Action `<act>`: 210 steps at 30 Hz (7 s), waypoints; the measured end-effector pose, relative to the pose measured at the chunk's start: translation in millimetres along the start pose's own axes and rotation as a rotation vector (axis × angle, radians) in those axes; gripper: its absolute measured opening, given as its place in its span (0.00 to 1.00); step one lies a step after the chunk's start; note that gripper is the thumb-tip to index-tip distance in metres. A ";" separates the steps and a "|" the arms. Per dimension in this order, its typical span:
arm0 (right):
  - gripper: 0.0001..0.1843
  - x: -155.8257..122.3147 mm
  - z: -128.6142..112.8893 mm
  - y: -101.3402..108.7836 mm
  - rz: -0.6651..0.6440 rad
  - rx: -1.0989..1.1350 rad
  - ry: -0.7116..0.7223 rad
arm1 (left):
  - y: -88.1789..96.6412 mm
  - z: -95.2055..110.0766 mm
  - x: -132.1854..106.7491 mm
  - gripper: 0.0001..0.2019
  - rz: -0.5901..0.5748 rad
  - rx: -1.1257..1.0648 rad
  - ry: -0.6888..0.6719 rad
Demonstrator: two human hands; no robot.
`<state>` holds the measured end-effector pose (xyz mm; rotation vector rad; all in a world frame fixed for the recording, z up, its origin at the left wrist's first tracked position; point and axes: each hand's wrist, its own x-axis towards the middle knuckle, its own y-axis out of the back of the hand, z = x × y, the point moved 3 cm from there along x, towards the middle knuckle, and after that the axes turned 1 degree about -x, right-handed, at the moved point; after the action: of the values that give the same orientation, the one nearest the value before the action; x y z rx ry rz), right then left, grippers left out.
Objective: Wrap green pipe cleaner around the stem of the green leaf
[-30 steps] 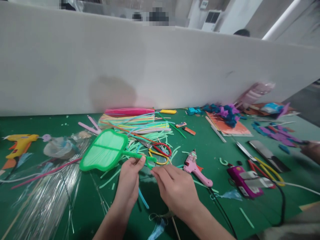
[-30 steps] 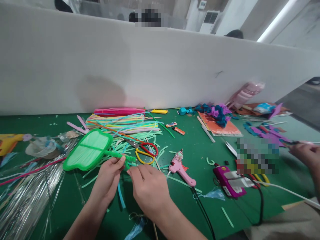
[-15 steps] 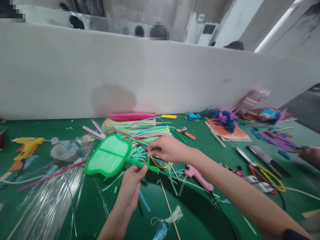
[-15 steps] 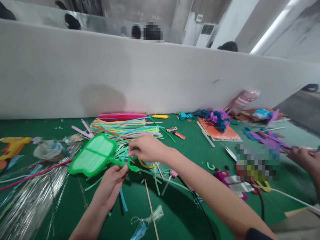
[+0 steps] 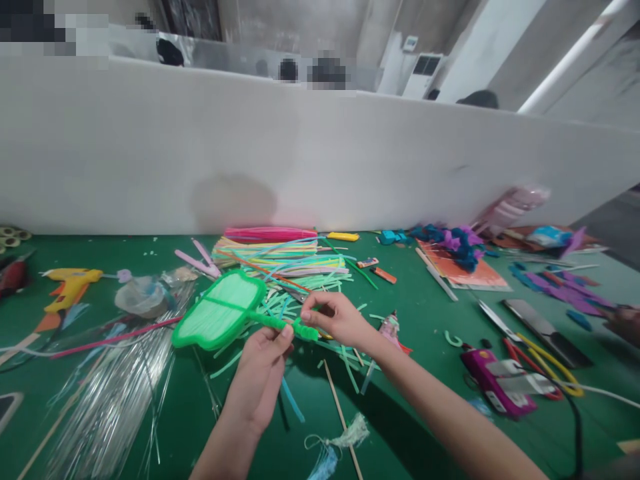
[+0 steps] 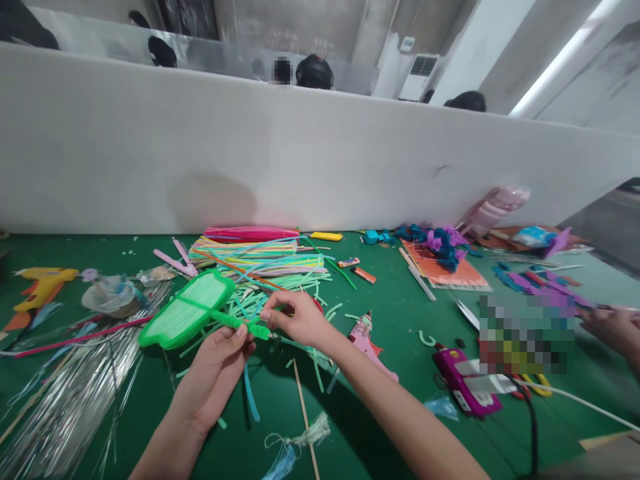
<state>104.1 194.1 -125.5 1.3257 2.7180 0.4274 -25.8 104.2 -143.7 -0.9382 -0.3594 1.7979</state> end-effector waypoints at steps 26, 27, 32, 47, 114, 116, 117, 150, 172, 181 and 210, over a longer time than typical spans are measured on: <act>0.23 -31.5 12.5 -25.6 0.099 0.324 -0.035 | -7.0 -9.9 22.7 0.15 -0.046 0.180 -0.287; 0.23 -32.9 11.8 -26.3 0.108 0.326 -0.036 | -6.9 -9.7 23.5 0.15 -0.040 0.188 -0.296; 0.31 -43.5 12.3 -29.1 0.121 0.359 -0.006 | -0.1 -4.2 30.1 0.15 0.035 0.209 -0.356; 0.09 -66.3 -28.4 -42.9 0.586 -0.744 0.650 | 1.6 -2.7 26.5 0.15 0.094 0.267 -0.369; 0.04 -46.4 -43.1 -35.1 0.750 -0.721 0.393 | -17.3 12.7 -7.3 0.13 0.030 -0.009 -0.225; 0.05 -48.8 -43.4 -39.2 0.738 -0.733 0.373 | -18.6 11.7 -6.1 0.12 0.024 0.009 -0.265; 0.05 -50.3 -43.6 -41.6 0.733 -0.738 0.359 | -19.3 11.1 -5.6 0.12 0.019 0.025 -0.292; 0.02 -21.1 -64.1 39.8 0.243 -0.562 0.328 | -5.7 18.2 -10.4 0.08 -0.156 0.475 -0.432; 0.20 -71.6 -57.7 -2.0 0.679 -0.592 0.612 | -16.5 15.1 -3.6 0.16 0.160 0.091 -0.287; 0.29 -55.6 -21.8 -35.2 0.640 -0.614 0.530 | -22.3 15.9 -7.6 0.16 0.139 0.036 -0.248; 0.07 -45.9 -36.6 -44.7 0.615 -0.615 0.324 | 1.9 4.9 4.9 0.12 0.251 0.645 -0.715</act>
<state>91.4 124.2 -105.3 1.9535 2.0011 1.4873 -31.4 108.6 -143.8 0.1359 -0.0737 2.2428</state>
